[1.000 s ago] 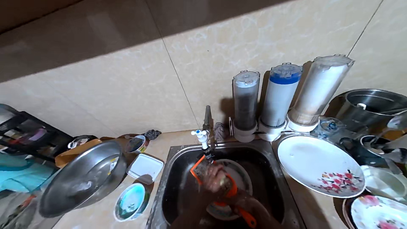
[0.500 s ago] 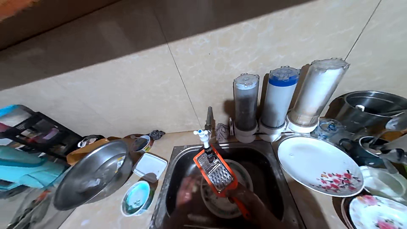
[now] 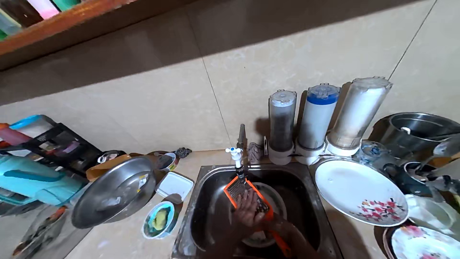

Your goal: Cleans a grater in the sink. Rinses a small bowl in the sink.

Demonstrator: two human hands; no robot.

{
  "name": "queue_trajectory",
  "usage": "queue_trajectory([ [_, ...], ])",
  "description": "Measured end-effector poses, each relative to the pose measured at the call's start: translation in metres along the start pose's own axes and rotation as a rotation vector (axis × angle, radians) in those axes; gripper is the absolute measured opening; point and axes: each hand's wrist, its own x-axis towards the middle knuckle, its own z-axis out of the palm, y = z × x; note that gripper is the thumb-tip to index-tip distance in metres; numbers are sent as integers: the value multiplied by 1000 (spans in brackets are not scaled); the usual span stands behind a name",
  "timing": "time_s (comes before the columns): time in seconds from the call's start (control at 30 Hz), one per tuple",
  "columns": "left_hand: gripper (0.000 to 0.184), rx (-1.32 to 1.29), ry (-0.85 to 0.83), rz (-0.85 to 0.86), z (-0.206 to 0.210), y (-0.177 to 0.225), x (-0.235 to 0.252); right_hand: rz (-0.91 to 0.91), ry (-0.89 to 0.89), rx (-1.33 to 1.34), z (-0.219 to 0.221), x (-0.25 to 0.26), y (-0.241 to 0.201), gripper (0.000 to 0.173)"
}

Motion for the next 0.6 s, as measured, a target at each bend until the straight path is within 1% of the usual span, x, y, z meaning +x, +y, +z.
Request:
queue_trajectory([
  [0.03, 70, 41, 7, -23, 8, 5, 12, -22, 23, 0, 0, -3, 0, 8],
  [0.07, 71, 77, 21, -137, 9, 7, 24, -38, 23, 31, -3, -3, 5, 13],
  [0.1, 74, 89, -5, -323, 2, 8, 37, -52, 7, 49, -6, -2, 11, 16],
  [0.13, 76, 111, 4, -477, -3, 6, 50, -66, -17, 55, -8, -1, 14, 18],
  [0.17, 79, 143, 13, -568, -7, 8, 59, -80, -37, 65, -8, 2, 17, 20],
  [0.2, 78, 181, 16, -576, -7, 16, 60, -89, -44, 76, -7, 2, 18, 20],
  [0.23, 73, 216, 3, -492, -5, 26, 56, -96, -44, 96, -6, 3, 17, 19],
  [0.27, 71, 240, -4, -336, 1, 34, 51, -110, -38, 126, -5, 3, 15, 18],
  [0.3, 70, 260, 59, -143, 11, 31, 47, -122, -36, 144, -5, 4, 13, 17],
  [0.33, 70, 227, 68, -61, 12, 26, 47, -125, -38, 151, -6, 5, 13, 16],
  [0.37, 71, 192, 41, -104, 5, 20, 50, -123, -47, 148, -6, 6, 14, 15],
  [0.4, 71, 161, -20, -251, -8, 14, 56, -115, -60, 141, -6, 7, 14, 16],
  [0.47, 76, 135, -34, -545, -33, 7, 70, -98, -79, 135, -4, 10, 13, 19],
  [0.5, 76, 149, -16, -590, -37, 12, 73, -100, -76, 145, -2, 11, 12, 19],
  [0.53, 72, 186, -29, -550, -34, 22, 70, -106, -70, 163, -1, 11, 10, 18],
  [0.57, 66, 230, -63, -429, -28, 34, 65, -115, -62, 184, -1, 11, 9, 17],
  [0.6, 65, 254, -99, -273, -18, 41, 59, -129, -57, 199, -3, 12, 8, 16],
])
